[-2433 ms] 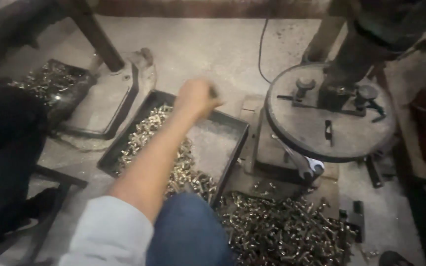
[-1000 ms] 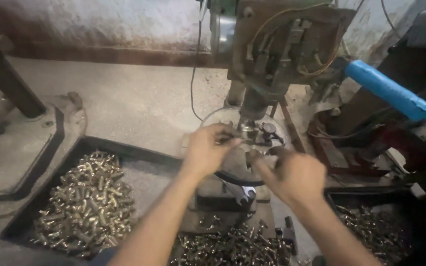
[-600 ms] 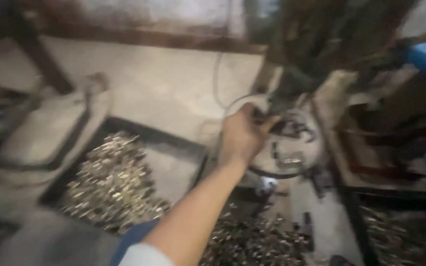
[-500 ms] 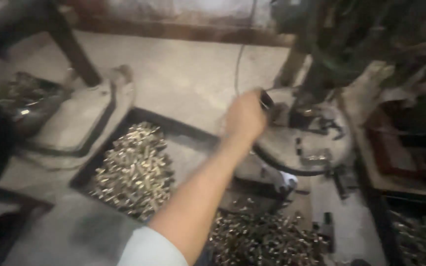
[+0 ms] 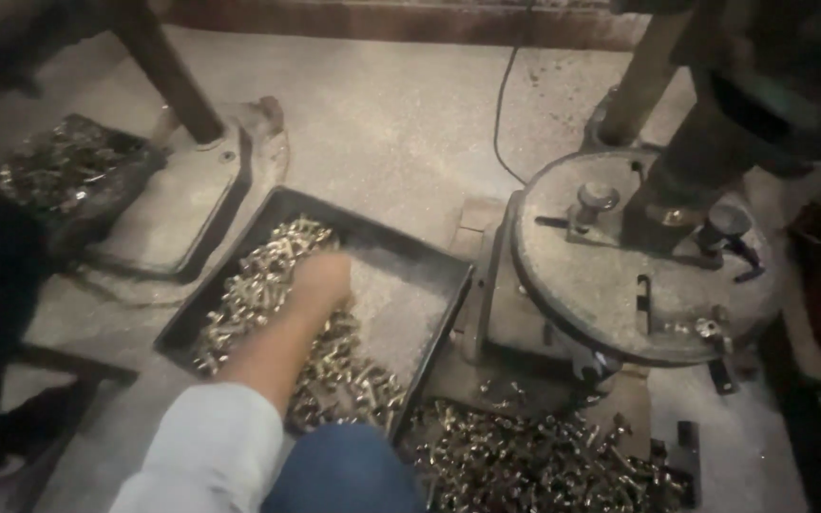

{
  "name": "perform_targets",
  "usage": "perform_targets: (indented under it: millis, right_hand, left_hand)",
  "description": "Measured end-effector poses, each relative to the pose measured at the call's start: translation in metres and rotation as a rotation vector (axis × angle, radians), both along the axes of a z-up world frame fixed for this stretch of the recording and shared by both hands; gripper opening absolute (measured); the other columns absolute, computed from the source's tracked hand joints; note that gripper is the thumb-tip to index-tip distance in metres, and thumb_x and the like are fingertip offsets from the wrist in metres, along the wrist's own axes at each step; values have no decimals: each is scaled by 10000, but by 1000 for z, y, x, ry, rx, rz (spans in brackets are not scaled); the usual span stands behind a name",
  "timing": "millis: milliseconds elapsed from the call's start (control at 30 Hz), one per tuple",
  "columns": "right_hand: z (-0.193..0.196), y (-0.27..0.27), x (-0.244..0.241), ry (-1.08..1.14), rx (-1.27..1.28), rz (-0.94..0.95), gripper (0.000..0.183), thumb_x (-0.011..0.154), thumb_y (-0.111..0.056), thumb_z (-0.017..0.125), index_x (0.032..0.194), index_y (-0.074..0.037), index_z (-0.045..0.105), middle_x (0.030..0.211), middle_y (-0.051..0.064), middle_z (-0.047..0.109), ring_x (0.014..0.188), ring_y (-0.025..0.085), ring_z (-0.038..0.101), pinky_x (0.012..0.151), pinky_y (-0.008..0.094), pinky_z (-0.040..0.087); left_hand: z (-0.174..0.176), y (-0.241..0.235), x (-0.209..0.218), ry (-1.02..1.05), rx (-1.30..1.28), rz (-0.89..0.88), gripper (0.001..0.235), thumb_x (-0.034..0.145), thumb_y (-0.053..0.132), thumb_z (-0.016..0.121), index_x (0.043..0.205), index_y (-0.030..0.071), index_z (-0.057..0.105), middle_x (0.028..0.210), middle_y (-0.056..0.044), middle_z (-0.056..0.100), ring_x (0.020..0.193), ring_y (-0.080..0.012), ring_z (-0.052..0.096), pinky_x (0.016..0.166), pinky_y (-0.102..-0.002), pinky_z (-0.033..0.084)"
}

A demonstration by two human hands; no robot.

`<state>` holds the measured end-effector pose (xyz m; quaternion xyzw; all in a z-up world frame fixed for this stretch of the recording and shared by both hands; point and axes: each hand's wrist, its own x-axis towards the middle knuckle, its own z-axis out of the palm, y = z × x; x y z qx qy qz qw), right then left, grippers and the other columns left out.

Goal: The person places small metal hook-shaped parts one at a time into a jig on a bench press, pulls a blue-handled lever to press each part, and moves finished parts into a tray, repeating the cycle continuously.

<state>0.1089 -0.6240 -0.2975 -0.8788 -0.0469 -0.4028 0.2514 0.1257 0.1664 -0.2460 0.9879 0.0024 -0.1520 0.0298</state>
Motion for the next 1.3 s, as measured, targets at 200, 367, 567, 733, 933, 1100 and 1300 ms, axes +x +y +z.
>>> perform_targets:
  millis: [200, 367, 567, 733, 933, 1100, 1300]
  right_hand:
    - [152, 156, -83, -1, 65, -90, 267, 1197, -223, 400, 1022, -28, 455, 858, 130, 473, 698, 260, 471, 642, 312, 397]
    - [236, 235, -146, -83, -157, -318, 393, 1135, -386, 463, 1009, -15, 497, 847, 143, 621, 797, 259, 678, 682, 352, 491]
    - [272, 302, -193, 268, 1218, 163, 889, 924, -838, 294, 1174, -96, 716, 971, 8, 758, 820, 151, 699, 648, 306, 526]
    - [256, 357, -175, 500, 486, -178, 937, 896, -846, 357, 1124, 16, 646, 852, 154, 715, 635, 321, 664, 680, 465, 531]
    - [270, 404, -154, 526, -58, -452, 628, 850, -700, 688, 1053, -107, 724, 767, 116, 735, 722, 274, 703, 700, 476, 577]
    - [272, 393, -176, 659, -49, -443, 549, 801, -633, 725, 1058, -147, 718, 680, 69, 716, 650, 243, 731, 665, 449, 585]
    - [301, 382, -234, 927, -268, -150, 455, 751, -573, 735, 924, -154, 771, 684, 38, 775, 604, 169, 731, 655, 380, 604]
  left_hand:
    - [-31, 0, 15, 3, -48, 146, 372, 815, 251, 824, 1147, 90, 777, 1248, -181, 734, 1155, -336, 709, 992, -456, 560]
    - [113, -45, -45, -13, -880, 571, 537, 990, 368, 657, 1410, 45, 564, 1222, -196, 700, 1067, -334, 709, 901, -483, 599]
    - [182, -92, -44, -13, -1859, 680, 330, 1046, 287, 502, 1151, -20, 564, 1020, -154, 632, 939, -265, 679, 810, -394, 625]
    - [197, -144, -49, 198, -1869, 623, 318, 1059, 290, 520, 1140, -3, 613, 963, -112, 601, 833, -185, 553, 761, -323, 564]
    - [235, -191, -112, 116, -1532, 221, 283, 932, 110, 689, 1174, -34, 670, 931, -118, 704, 753, -153, 623, 700, -302, 553]
    - [218, -202, -107, 124, -1484, 67, 346, 870, 104, 750, 1179, -52, 742, 893, -121, 766, 659, -130, 662, 608, -294, 567]
    - [234, -232, -122, -3, -1001, -166, 417, 846, 295, 782, 1246, 191, 720, 933, 12, 806, 675, -31, 727, 642, -232, 571]
